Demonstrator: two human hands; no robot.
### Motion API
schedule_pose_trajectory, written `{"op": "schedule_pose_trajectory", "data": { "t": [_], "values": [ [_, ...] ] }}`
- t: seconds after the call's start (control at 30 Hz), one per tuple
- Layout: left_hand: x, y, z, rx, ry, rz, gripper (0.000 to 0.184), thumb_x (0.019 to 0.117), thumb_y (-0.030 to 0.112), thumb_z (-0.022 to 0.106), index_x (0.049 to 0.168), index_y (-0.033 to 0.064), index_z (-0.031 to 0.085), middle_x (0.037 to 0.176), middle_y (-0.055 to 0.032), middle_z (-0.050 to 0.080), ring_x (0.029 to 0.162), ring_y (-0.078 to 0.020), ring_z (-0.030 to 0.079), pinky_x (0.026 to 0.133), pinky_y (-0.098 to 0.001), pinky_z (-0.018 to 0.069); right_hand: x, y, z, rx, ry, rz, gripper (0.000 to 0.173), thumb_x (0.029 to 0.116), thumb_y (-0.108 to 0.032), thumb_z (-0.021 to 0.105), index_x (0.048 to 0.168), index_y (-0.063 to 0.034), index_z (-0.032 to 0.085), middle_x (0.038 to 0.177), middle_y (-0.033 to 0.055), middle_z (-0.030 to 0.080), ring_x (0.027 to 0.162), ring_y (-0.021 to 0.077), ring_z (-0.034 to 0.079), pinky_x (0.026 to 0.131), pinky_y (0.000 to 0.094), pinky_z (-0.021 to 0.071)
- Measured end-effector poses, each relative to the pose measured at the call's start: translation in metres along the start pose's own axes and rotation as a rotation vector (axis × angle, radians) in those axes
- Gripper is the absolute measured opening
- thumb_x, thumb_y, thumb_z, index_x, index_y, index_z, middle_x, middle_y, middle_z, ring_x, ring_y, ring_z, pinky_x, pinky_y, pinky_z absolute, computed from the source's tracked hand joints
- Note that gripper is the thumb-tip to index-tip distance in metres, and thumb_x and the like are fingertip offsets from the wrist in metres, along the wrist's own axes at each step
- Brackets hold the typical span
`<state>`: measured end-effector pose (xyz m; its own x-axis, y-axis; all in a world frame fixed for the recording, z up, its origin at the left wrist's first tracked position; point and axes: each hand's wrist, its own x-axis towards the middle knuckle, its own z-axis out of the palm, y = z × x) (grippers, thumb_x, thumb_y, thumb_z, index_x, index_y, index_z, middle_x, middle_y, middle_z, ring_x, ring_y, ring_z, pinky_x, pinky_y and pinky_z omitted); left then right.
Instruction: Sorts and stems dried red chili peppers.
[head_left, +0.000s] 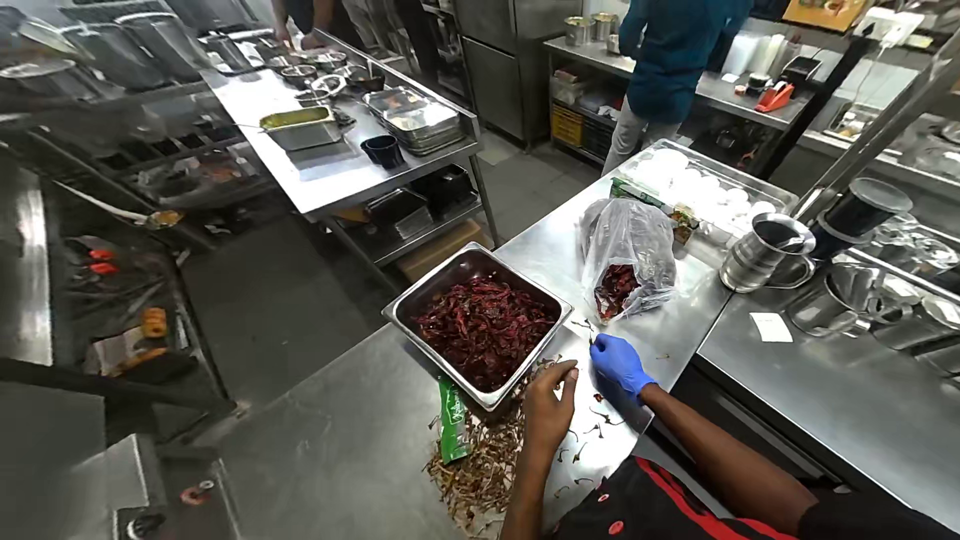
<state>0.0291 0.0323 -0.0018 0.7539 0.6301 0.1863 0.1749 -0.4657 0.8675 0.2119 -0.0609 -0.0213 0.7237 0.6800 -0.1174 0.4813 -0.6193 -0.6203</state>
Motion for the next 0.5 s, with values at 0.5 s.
{"op": "schedule_pose_trajectory", "data": {
  "t": [0.5],
  "values": [
    [-0.014,0.030,-0.016,-0.125,0.129,-0.003,0.018,0.1035,0.028,0.061,0.111,0.0215,0.076,0.096,0.0080,0.075,0.086,-0.0080,0.072,0.080,-0.0326,0.0636,-0.059,-0.062,-0.074,0.275,-0.096,-0.418,0.035,0.1042,-0.046,0.052,0.095,-0.0205,0.074,0.081,-0.0054,0.068,0.072,0.0093,0.063,0.064,0.0340,0.0541]
  ]
}}
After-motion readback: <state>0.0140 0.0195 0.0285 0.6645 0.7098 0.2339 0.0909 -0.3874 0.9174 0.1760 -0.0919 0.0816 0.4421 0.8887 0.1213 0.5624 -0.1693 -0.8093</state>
